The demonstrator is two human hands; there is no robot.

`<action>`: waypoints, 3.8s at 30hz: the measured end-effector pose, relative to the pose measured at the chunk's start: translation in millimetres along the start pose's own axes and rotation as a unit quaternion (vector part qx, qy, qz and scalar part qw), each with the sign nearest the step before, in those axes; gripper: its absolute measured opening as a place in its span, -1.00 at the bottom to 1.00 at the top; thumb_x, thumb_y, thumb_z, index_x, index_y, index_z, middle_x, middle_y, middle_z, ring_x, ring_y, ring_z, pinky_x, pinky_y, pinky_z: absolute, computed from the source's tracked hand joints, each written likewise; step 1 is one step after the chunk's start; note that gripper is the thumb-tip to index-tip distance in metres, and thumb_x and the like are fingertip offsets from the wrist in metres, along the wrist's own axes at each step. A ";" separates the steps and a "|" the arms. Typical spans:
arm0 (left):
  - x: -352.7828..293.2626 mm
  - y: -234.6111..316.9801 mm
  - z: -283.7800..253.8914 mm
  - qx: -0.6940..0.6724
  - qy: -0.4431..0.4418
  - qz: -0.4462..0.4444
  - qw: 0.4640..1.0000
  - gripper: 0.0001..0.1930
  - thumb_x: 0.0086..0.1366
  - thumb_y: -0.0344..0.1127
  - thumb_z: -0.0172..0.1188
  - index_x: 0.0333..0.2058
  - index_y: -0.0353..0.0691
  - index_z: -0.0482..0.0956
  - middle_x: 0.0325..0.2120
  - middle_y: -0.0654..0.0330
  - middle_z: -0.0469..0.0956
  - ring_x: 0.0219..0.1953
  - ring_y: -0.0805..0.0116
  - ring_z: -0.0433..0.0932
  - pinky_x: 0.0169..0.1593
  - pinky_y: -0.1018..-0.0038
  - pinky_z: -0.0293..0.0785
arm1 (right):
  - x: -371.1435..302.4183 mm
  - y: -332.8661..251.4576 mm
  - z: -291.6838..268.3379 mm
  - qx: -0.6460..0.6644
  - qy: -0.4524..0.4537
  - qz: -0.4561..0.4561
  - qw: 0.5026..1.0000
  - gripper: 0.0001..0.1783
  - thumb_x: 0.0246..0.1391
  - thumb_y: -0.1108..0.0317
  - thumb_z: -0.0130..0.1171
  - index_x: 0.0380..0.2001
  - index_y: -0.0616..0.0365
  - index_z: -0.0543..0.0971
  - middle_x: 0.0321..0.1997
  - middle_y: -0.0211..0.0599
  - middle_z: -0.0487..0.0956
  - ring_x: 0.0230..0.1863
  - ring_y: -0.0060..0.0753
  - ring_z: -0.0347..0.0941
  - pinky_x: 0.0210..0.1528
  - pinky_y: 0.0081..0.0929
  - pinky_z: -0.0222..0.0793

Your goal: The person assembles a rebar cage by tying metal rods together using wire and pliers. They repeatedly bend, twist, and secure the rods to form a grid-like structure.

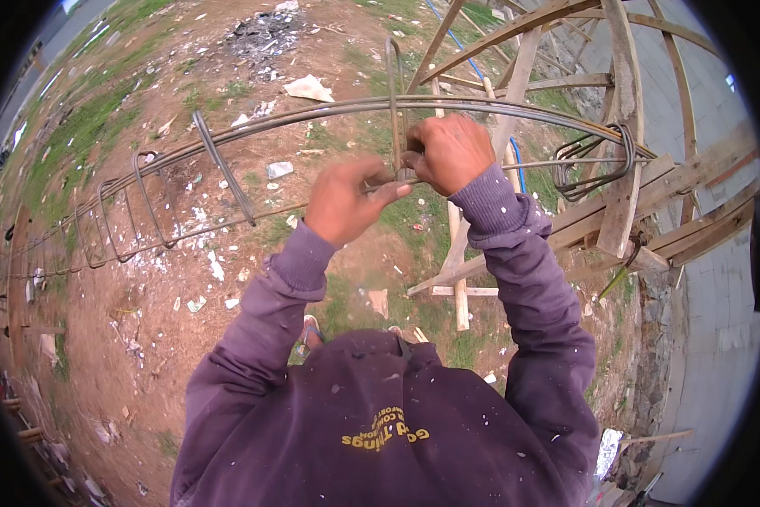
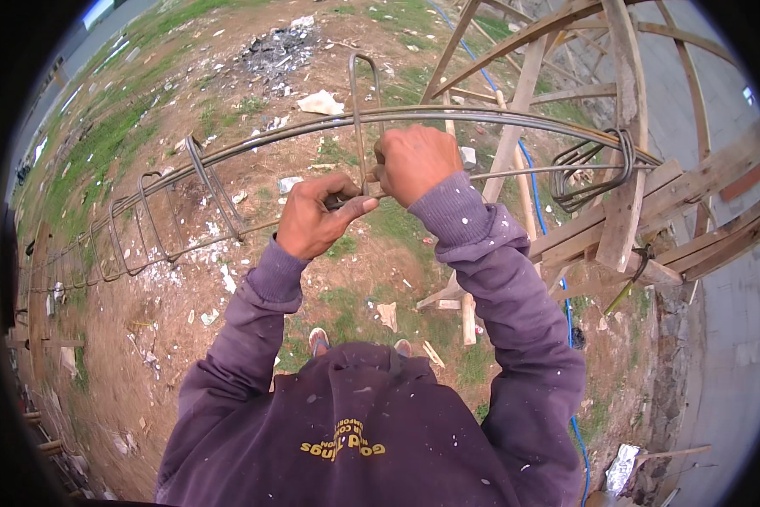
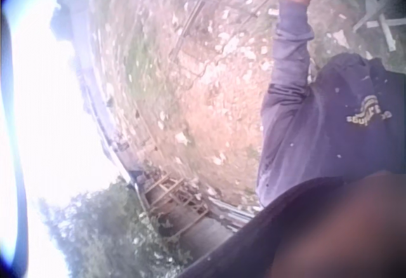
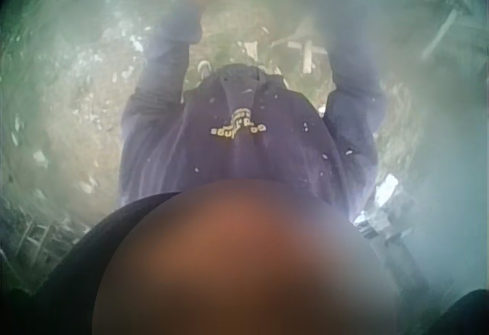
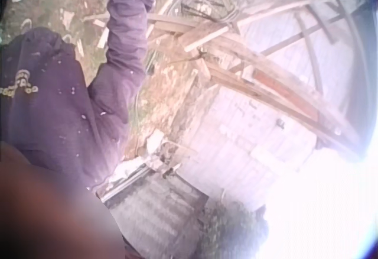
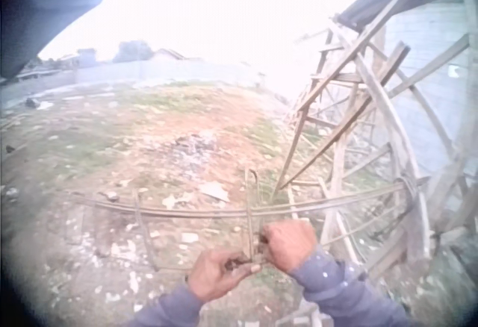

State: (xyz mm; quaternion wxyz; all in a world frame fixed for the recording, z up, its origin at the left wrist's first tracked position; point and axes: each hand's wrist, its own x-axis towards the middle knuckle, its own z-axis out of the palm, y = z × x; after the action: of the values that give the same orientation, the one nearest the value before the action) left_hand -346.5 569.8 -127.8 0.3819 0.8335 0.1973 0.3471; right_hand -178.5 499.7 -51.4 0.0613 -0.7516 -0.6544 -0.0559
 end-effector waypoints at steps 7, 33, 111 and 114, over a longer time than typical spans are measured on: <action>-5.8 2.6 5.1 -0.042 0.037 -0.027 0.998 -0.69 0.17 -0.19 0.46 -0.28 -0.34 0.70 -0.58 0.18 0.62 -0.54 0.51 0.50 -0.45 0.48 0.40 | 13.4 -4.2 -12.8 -0.129 -0.044 0.065 0.989 -0.46 -0.31 -0.15 0.54 -0.42 0.07 0.71 -0.40 -0.18 0.68 -0.26 -0.12 0.66 -0.22 -0.23 0.56; 0.0 5.4 1.5 -0.007 0.001 -0.009 1.000 -0.75 0.28 -0.23 0.35 -0.24 -0.34 0.72 -0.59 0.13 0.62 -0.54 0.54 0.49 -0.46 0.50 0.38 | -89.8 -9.7 53.0 0.014 0.264 0.086 0.961 -0.81 -0.01 0.43 0.34 -0.26 0.11 0.65 -0.43 -0.26 0.64 -0.39 -0.20 0.59 -0.39 -0.33 0.42; 28.4 -34.5 -26.3 -0.221 -0.096 -0.114 0.964 -0.50 0.18 -0.41 0.40 0.05 -0.34 0.41 -0.06 -0.01 0.63 0.02 0.22 0.61 0.11 0.33 0.53 | -343.5 358.5 115.6 0.129 0.433 0.612 0.649 -0.28 0.22 -0.28 0.12 -0.40 0.35 0.57 -0.61 0.00 0.47 -0.53 -0.10 0.36 -0.35 -0.09 0.32; 23.2 -33.2 -24.3 -0.206 -0.059 -0.112 0.970 -0.47 0.21 -0.38 0.39 0.10 -0.33 0.37 -0.20 0.10 0.66 -0.14 0.34 0.63 -0.13 0.46 0.55 | -335.3 343.3 80.8 0.136 0.604 0.455 0.640 -0.31 0.23 -0.21 0.16 -0.51 0.35 0.54 -0.68 -0.13 0.37 -0.56 -0.32 0.23 -0.42 -0.22 0.27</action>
State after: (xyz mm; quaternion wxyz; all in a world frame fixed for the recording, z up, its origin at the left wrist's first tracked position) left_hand -350.6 616.7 -132.2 0.5929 0.7283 0.1909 0.2859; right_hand 115.8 138.8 -192.6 0.5620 -0.7366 -0.0479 -0.3732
